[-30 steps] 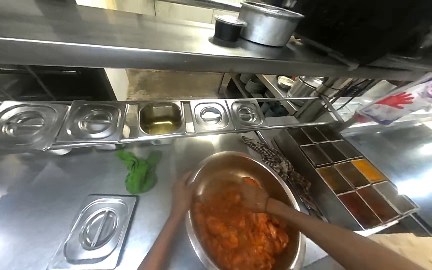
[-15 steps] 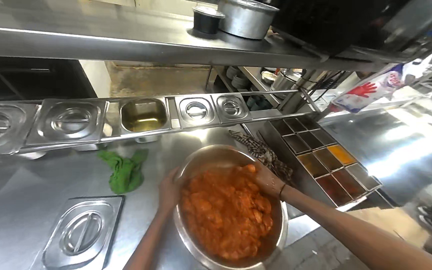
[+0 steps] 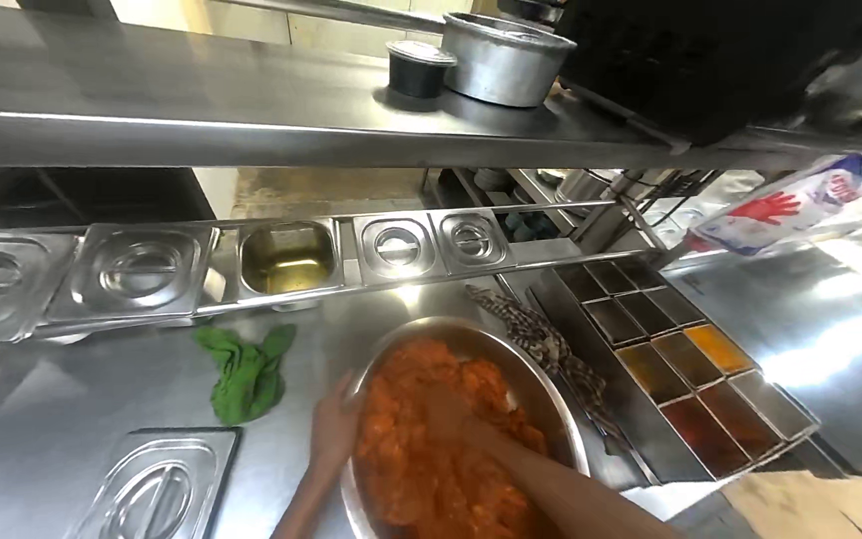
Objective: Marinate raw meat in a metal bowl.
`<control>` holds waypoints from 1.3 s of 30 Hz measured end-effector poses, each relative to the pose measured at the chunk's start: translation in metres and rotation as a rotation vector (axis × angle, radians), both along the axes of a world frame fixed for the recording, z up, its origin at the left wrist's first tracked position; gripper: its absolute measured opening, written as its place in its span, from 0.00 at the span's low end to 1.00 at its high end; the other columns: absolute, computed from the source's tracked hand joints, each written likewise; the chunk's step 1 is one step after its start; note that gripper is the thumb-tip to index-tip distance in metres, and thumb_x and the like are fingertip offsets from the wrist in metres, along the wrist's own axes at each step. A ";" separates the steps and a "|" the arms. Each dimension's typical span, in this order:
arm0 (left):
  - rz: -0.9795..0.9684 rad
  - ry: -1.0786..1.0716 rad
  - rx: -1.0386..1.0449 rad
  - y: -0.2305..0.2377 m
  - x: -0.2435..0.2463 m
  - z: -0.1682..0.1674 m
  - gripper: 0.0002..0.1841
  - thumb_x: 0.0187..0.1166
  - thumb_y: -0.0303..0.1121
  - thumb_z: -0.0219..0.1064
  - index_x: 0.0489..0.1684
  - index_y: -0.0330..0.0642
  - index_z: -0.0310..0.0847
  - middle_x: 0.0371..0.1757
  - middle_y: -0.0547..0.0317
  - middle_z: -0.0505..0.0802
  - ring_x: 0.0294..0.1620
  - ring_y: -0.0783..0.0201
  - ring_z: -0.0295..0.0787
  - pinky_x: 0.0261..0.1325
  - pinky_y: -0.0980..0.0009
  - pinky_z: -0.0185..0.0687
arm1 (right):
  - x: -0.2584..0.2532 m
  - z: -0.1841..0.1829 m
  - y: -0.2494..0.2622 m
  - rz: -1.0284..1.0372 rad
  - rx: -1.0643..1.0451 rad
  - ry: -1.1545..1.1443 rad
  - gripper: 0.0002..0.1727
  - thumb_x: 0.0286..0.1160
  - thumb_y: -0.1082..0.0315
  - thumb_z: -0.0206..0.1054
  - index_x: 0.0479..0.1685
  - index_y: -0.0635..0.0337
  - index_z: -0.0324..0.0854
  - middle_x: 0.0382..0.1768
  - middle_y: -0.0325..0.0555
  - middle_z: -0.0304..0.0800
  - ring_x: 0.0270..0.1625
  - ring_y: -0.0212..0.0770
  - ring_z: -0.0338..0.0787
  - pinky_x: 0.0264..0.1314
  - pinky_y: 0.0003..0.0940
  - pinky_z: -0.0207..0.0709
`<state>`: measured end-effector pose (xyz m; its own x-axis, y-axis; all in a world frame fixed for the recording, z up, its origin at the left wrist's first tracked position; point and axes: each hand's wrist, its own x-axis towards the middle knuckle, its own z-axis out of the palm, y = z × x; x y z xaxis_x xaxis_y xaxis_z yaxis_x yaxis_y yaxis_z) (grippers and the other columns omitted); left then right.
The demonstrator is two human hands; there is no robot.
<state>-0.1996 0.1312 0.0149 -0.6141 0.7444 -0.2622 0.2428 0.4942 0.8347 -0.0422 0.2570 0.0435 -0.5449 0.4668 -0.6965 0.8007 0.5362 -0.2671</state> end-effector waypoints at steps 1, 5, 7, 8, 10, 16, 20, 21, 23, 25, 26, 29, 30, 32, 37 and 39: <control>0.000 0.007 0.008 0.002 -0.001 -0.001 0.24 0.86 0.35 0.63 0.82 0.44 0.75 0.68 0.46 0.90 0.69 0.52 0.87 0.76 0.51 0.78 | 0.000 -0.004 0.003 -0.062 -0.002 0.071 0.40 0.69 0.67 0.72 0.86 0.64 0.65 0.75 0.68 0.77 0.76 0.65 0.80 0.73 0.66 0.73; -0.017 0.011 0.050 0.002 -0.005 -0.005 0.22 0.86 0.36 0.63 0.78 0.43 0.78 0.64 0.45 0.92 0.66 0.52 0.89 0.73 0.49 0.80 | 0.024 -0.006 -0.010 -0.391 -0.067 0.306 0.35 0.70 0.64 0.73 0.79 0.68 0.72 0.73 0.66 0.80 0.77 0.58 0.79 0.81 0.56 0.70; -0.016 0.001 0.071 0.001 -0.006 -0.007 0.22 0.86 0.36 0.63 0.77 0.44 0.79 0.64 0.47 0.92 0.65 0.53 0.89 0.72 0.49 0.81 | 0.048 0.010 -0.020 -0.427 -0.123 0.341 0.31 0.70 0.65 0.73 0.74 0.70 0.74 0.68 0.65 0.83 0.73 0.55 0.82 0.79 0.53 0.72; -0.013 -0.007 0.076 0.002 -0.006 -0.007 0.22 0.86 0.36 0.63 0.77 0.44 0.79 0.64 0.48 0.92 0.66 0.54 0.89 0.72 0.50 0.81 | 0.062 0.019 -0.022 -0.403 -0.132 0.349 0.28 0.68 0.67 0.73 0.69 0.69 0.78 0.63 0.63 0.86 0.68 0.54 0.85 0.75 0.52 0.75; 0.002 -0.017 0.092 0.002 -0.005 -0.009 0.21 0.86 0.37 0.63 0.76 0.45 0.80 0.62 0.49 0.93 0.64 0.56 0.90 0.71 0.51 0.82 | 0.085 0.039 -0.021 -0.351 -0.100 0.343 0.22 0.66 0.71 0.72 0.62 0.67 0.84 0.57 0.61 0.90 0.62 0.53 0.89 0.69 0.53 0.79; 0.017 -0.048 0.111 0.002 -0.004 -0.009 0.19 0.85 0.36 0.64 0.73 0.46 0.83 0.58 0.50 0.94 0.60 0.57 0.91 0.68 0.52 0.83 | 0.118 0.077 0.015 -0.393 0.144 0.441 0.17 0.72 0.67 0.68 0.59 0.59 0.88 0.55 0.53 0.93 0.62 0.46 0.90 0.71 0.50 0.79; 0.022 -0.045 0.110 0.002 -0.004 -0.008 0.18 0.85 0.37 0.65 0.71 0.47 0.84 0.55 0.51 0.95 0.57 0.58 0.92 0.65 0.53 0.85 | 0.107 0.081 0.031 -0.366 0.211 0.319 0.14 0.77 0.65 0.66 0.54 0.61 0.89 0.51 0.57 0.92 0.60 0.54 0.90 0.67 0.57 0.78; 0.024 -0.050 0.110 0.003 -0.004 -0.008 0.18 0.85 0.37 0.66 0.71 0.47 0.84 0.55 0.51 0.95 0.56 0.58 0.92 0.64 0.53 0.85 | 0.103 0.080 0.032 -0.395 0.210 0.297 0.14 0.79 0.64 0.65 0.54 0.63 0.88 0.51 0.59 0.92 0.60 0.55 0.89 0.67 0.58 0.78; 0.024 -0.051 0.122 0.003 -0.004 -0.008 0.18 0.85 0.35 0.65 0.71 0.45 0.84 0.54 0.48 0.94 0.55 0.56 0.92 0.64 0.51 0.85 | 0.096 0.073 0.036 -0.497 0.189 0.318 0.15 0.81 0.61 0.66 0.49 0.65 0.88 0.48 0.60 0.90 0.56 0.56 0.89 0.64 0.58 0.78; 0.035 -0.053 0.127 0.003 -0.003 -0.008 0.17 0.85 0.35 0.66 0.70 0.46 0.85 0.53 0.50 0.95 0.54 0.56 0.93 0.62 0.51 0.85 | 0.098 0.056 0.046 -0.487 0.167 0.321 0.19 0.78 0.54 0.71 0.49 0.65 0.88 0.48 0.60 0.90 0.55 0.55 0.89 0.62 0.57 0.79; 0.041 -0.049 0.125 0.003 -0.003 -0.007 0.16 0.85 0.35 0.66 0.69 0.47 0.85 0.52 0.51 0.95 0.53 0.57 0.93 0.61 0.51 0.86 | 0.102 0.047 0.049 -0.410 0.166 0.257 0.25 0.75 0.49 0.73 0.56 0.63 0.87 0.55 0.60 0.90 0.62 0.57 0.87 0.68 0.59 0.77; 0.071 -0.051 0.117 0.001 0.001 -0.003 0.16 0.85 0.34 0.67 0.69 0.49 0.86 0.51 0.51 0.95 0.51 0.58 0.93 0.58 0.51 0.87 | 0.127 0.027 0.017 -0.131 0.092 -0.170 0.48 0.73 0.45 0.72 0.89 0.65 0.60 0.84 0.76 0.63 0.83 0.77 0.66 0.76 0.74 0.68; 0.087 -0.057 0.116 -0.001 0.004 -0.003 0.17 0.84 0.34 0.67 0.70 0.49 0.85 0.52 0.51 0.95 0.52 0.57 0.93 0.59 0.51 0.87 | 0.136 0.021 -0.012 -0.115 0.045 -0.237 0.54 0.70 0.48 0.74 0.93 0.65 0.50 0.86 0.80 0.56 0.83 0.81 0.64 0.74 0.75 0.68; 0.133 -0.058 0.121 -0.006 0.014 -0.001 0.18 0.83 0.31 0.67 0.71 0.45 0.84 0.56 0.49 0.94 0.57 0.56 0.92 0.64 0.51 0.84 | 0.138 0.013 -0.056 -0.147 -0.040 -0.237 0.63 0.64 0.44 0.79 0.97 0.58 0.41 0.87 0.78 0.55 0.80 0.79 0.70 0.70 0.73 0.74; 0.205 -0.047 0.160 -0.025 0.033 -0.004 0.21 0.81 0.29 0.66 0.73 0.42 0.83 0.64 0.48 0.93 0.66 0.56 0.89 0.73 0.52 0.81 | 0.081 -0.001 -0.098 -0.378 -0.064 0.022 0.56 0.51 0.52 0.81 0.89 0.57 0.61 0.74 0.67 0.80 0.72 0.66 0.83 0.69 0.66 0.76; 0.260 -0.076 0.193 -0.032 0.038 -0.008 0.21 0.81 0.27 0.65 0.74 0.39 0.82 0.65 0.47 0.92 0.67 0.56 0.89 0.72 0.53 0.81 | 0.068 -0.015 -0.093 -0.470 0.032 0.162 0.49 0.51 0.60 0.78 0.85 0.58 0.69 0.70 0.65 0.83 0.70 0.64 0.85 0.69 0.63 0.78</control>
<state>-0.1616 0.0996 0.0071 -0.7738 0.6061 -0.1837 0.0627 0.3620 0.9301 0.0261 0.1643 0.0289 -0.3700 0.7076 -0.6020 0.9075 0.1366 -0.3972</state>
